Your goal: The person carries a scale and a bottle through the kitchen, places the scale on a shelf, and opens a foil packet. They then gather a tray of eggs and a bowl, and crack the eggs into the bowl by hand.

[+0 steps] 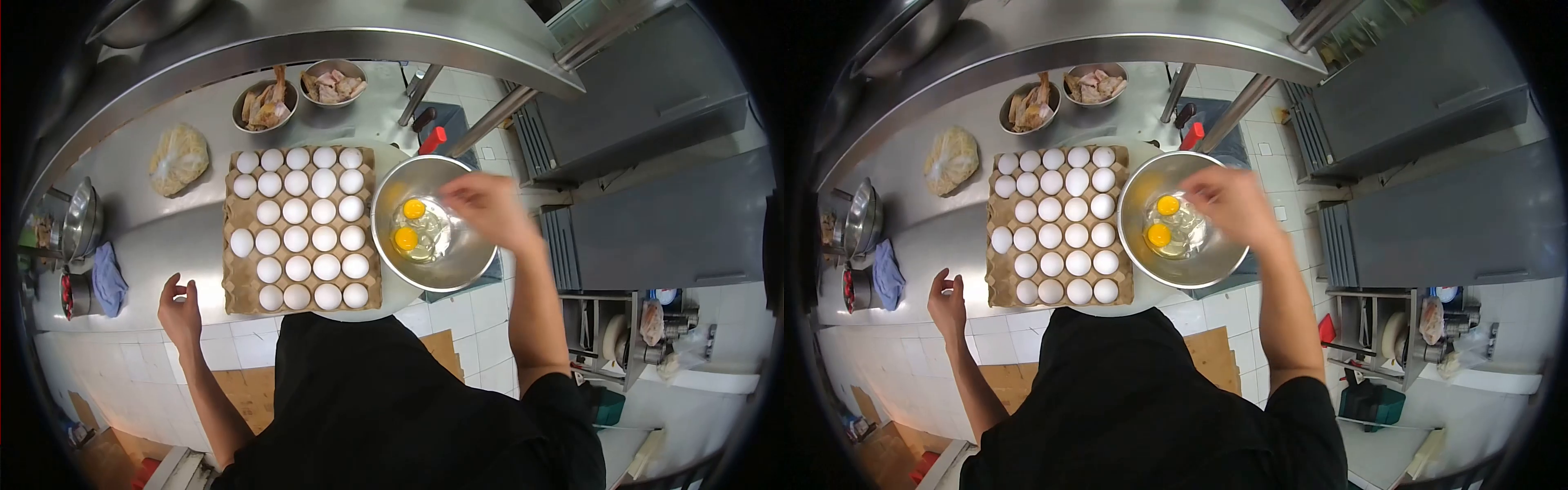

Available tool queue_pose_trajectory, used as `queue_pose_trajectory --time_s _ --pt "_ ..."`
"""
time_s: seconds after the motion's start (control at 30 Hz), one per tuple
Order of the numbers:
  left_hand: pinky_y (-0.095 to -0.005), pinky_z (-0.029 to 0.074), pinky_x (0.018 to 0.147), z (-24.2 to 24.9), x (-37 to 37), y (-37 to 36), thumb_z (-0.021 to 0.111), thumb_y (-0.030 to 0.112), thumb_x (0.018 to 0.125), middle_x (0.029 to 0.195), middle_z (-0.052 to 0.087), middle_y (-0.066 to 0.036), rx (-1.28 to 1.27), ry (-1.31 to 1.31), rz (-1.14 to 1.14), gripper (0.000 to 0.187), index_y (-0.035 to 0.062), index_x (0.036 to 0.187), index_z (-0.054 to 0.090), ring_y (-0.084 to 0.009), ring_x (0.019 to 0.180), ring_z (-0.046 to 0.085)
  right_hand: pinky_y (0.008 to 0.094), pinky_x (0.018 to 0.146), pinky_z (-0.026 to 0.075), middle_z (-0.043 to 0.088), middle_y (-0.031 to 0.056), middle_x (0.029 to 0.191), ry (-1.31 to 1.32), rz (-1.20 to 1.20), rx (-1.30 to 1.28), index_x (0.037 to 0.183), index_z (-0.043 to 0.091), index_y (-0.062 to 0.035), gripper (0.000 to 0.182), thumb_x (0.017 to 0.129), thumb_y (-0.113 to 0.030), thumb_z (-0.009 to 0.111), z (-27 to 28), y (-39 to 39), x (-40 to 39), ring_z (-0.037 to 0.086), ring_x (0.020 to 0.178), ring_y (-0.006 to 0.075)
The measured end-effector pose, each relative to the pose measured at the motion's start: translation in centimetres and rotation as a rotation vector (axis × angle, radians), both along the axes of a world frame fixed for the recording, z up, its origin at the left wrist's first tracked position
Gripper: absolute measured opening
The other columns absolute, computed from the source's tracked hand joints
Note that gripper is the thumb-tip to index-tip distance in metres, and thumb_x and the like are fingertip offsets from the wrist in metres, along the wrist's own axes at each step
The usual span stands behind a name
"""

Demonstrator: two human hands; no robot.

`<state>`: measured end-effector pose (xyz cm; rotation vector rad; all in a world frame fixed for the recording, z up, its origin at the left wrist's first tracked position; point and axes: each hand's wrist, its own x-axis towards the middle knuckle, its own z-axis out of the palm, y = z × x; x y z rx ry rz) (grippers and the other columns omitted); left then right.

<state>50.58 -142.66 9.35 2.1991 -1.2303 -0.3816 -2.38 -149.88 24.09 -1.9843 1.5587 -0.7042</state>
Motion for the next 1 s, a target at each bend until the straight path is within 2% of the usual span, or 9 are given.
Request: queue_pose_trajectory --time_s 0.07,0.13,0.2,0.27,0.33,0.4,0.5,0.57,1.0 --pt "-0.0377 0.051 0.069 -2.4 1.5 0.8 0.075 0.024 0.09 0.085 0.071 -0.008 0.02 -0.049 0.012 0.04 0.0034 0.124 0.071 -0.0217 0.068 0.064 0.0272 0.065 0.059 0.074 0.0097 0.094 -0.516 -0.209 -0.11 0.102 0.074 0.0001 0.014 0.088 -0.002 0.074 4.2 2.2 -3.6 0.07 0.075 0.0154" --pt "-0.0402 0.053 0.072 -5.0 2.4 1.2 0.075 0.025 0.089 0.082 0.072 -0.009 0.088 -0.088 0.039 0.041 0.0045 0.123 0.071 -0.0263 0.072 0.067 0.0266 0.058 0.057 0.073 0.0122 0.093 -1.091 -0.017 -0.322 0.104 0.071 -0.0007 0.013 0.091 -0.001 0.068 2.9 2.9 -10.1 0.068 0.069 0.0148" --pt "-0.0405 0.054 0.075 -8.1 3.1 1.4 0.074 0.025 0.088 0.082 0.073 -0.009 0.111 -0.06 0.026 0.04 0.0054 0.123 0.071 -0.0273 0.076 0.07 0.0288 0.06 0.057 0.074 0.0145 0.094 -0.845 -0.395 -0.069 0.11 0.072 -0.0033 0.021 0.088 -0.003 0.07 -0.1 2.4 -13.2 0.07 0.069 0.0178" --pt "-0.0399 0.054 0.075 -9.7 2.7 1.3 0.074 0.026 0.088 0.083 0.073 -0.009 0.131 -0.062 0.01 0.041 0.0063 0.123 0.071 -0.027 0.076 0.07 0.0332 0.065 0.058 0.075 0.014 0.096 0.999 -0.363 -0.259 0.111 0.074 -0.0059 0.026 0.085 -0.007 0.074 -3.7 2.5 -11.4 0.071 0.07 0.0232" --pt "-0.0398 0.054 0.074 -11.1 2.0 0.9 0.073 0.027 0.088 0.081 0.074 -0.01 0.12 -0.047 0.007 0.041 0.0066 0.123 0.071 -0.0269 0.075 0.071 0.0398 0.071 0.058 0.076 0.0115 0.096 0.284 -0.394 -0.147 0.108 0.075 -0.008 0.026 0.083 -0.012 0.076 -3.5 1.9 -6.0 0.072 0.075 0.0283" --pt "-0.04 0.054 0.072 -11.2 0.6 0.9 0.072 0.028 0.089 0.08 0.074 -0.011 0.084 0.075 0.034 0.038 0.0077 0.121 0.071 -0.027 0.073 0.072 0.0443 0.072 0.057 0.076 0.0097 0.093 0.209 -0.257 -0.026 0.102 0.077 -0.008 0.02 0.083 -0.015 0.075 -3.6 1.4 -1.1 0.072 0.078 0.0302" --pt "-0.0392 0.055 0.071 -12.5 1.1 0.3 0.069 0.027 0.089 0.081 0.076 -0.012 0.042 0.073 0.049 0.035 0.0094 0.119 0.071 -0.0273 0.074 0.073 0.0459 0.074 0.057 0.075 0.0107 0.091 0.292 -0.001 -0.021 0.098 0.077 -0.0108 0.016 0.083 -0.016 0.074 -7.0 -0.6 2.4 0.072 0.08 0.0316" --pt "-0.0389 0.055 0.071 -12.0 1.0 -0.1 0.069 0.027 0.09 0.082 0.076 -0.013 0.04 0.105 0.067 0.034 0.0095 0.118 0.071 -0.0274 0.075 0.074 0.0428 0.077 0.057 0.077 0.0081 0.091 0.62 0.092 0.159 0.095 0.077 -0.0105 0.012 0.085 -0.016 0.074 -9.3 -2.3 3.2 0.072 0.083 0.0301" --pt "-0.038 0.055 0.07 -13.0 1.8 0.2 0.067 0.023 0.091 0.082 0.076 -0.014 0.045 0.175 0.061 0.032 0.0063 0.117 0.071 -0.0259 0.073 0.074 0.0472 0.077 0.056 0.074 0.011 0.088 0.571 0.149 0.292 0.084 0.072 -0.0122 0.005 0.079 -0.014 0.07 -10.1 -3.4 4.2 0.071 0.086 0.0342"
